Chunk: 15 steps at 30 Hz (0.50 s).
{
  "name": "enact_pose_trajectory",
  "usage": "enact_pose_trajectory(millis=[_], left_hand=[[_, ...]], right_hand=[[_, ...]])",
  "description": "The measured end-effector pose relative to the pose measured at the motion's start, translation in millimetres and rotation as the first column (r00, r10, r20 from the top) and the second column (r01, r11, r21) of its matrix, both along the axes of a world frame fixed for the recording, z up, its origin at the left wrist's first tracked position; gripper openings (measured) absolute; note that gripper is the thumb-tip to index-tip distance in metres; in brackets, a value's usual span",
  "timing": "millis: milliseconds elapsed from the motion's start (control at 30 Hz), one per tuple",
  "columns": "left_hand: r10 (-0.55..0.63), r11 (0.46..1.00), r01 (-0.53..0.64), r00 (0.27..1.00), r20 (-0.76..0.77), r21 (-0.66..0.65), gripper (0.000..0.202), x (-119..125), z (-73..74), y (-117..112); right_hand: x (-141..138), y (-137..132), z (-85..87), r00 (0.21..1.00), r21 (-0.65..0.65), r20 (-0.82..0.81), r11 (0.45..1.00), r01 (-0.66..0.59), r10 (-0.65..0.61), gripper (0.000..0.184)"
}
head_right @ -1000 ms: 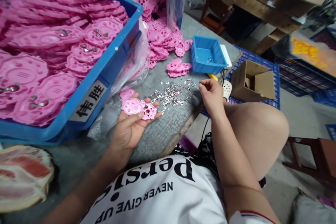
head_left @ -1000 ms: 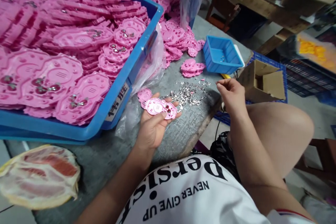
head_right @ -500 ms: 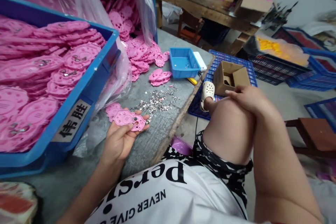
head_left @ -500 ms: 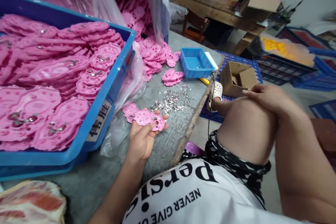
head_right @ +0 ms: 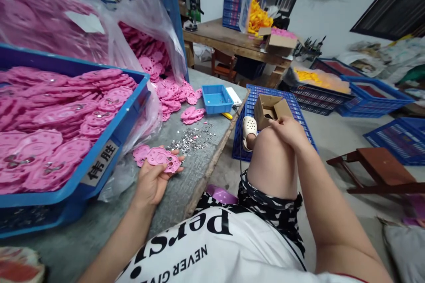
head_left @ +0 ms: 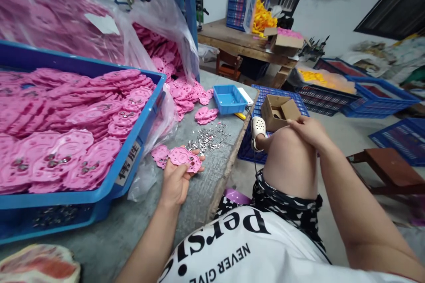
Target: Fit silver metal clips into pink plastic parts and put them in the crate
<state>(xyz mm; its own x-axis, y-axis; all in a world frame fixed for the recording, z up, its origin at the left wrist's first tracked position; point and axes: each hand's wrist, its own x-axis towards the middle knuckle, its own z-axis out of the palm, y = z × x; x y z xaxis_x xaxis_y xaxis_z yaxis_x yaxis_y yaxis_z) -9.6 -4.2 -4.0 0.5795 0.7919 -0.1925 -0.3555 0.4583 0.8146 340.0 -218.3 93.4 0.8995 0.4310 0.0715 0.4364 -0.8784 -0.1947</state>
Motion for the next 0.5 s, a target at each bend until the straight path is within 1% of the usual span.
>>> enact_pose_trajectory(millis=[67,200,300,367,433,500], left_hand=[[0.006,1.0,-0.006,1.0,0.005,0.018,0.057,1.0,-0.6,1.1],[0.037,0.998,-0.038,0.999,0.027,0.054,0.053,2.6,-2.3,3.3],[0.071,0.995,-0.073,0.997,0.021,0.069,0.048,3.0,-2.2,4.0],[0.097,0.991,-0.098,0.995,0.011,0.091,0.044,3.5,-1.7,3.1],[0.129,0.983,-0.127,0.992,-0.007,0.131,0.039,4.9,-1.4,0.2],[0.146,0.976,-0.138,0.989,-0.036,0.17,0.037,7.4,-2.2,-4.3]], right_hand=[[0.4,-6.0,1.0,1.0,-0.009,-0.002,1.0,0.003,-0.003,0.032],[-9.0,-18.4,7.7,0.995,-0.006,0.093,1.0,0.021,-0.021,0.028],[-14.7,-23.2,9.6,0.992,0.006,0.122,1.0,0.016,-0.016,0.026],[-14.6,-22.8,5.0,0.99,0.015,0.141,0.999,0.029,-0.031,0.027],[-13.8,-20.1,-4.4,0.982,0.049,0.186,0.999,0.018,-0.027,0.028],[-15.4,-15.5,-15.2,0.97,0.104,0.242,0.993,-0.057,0.03,0.028]])
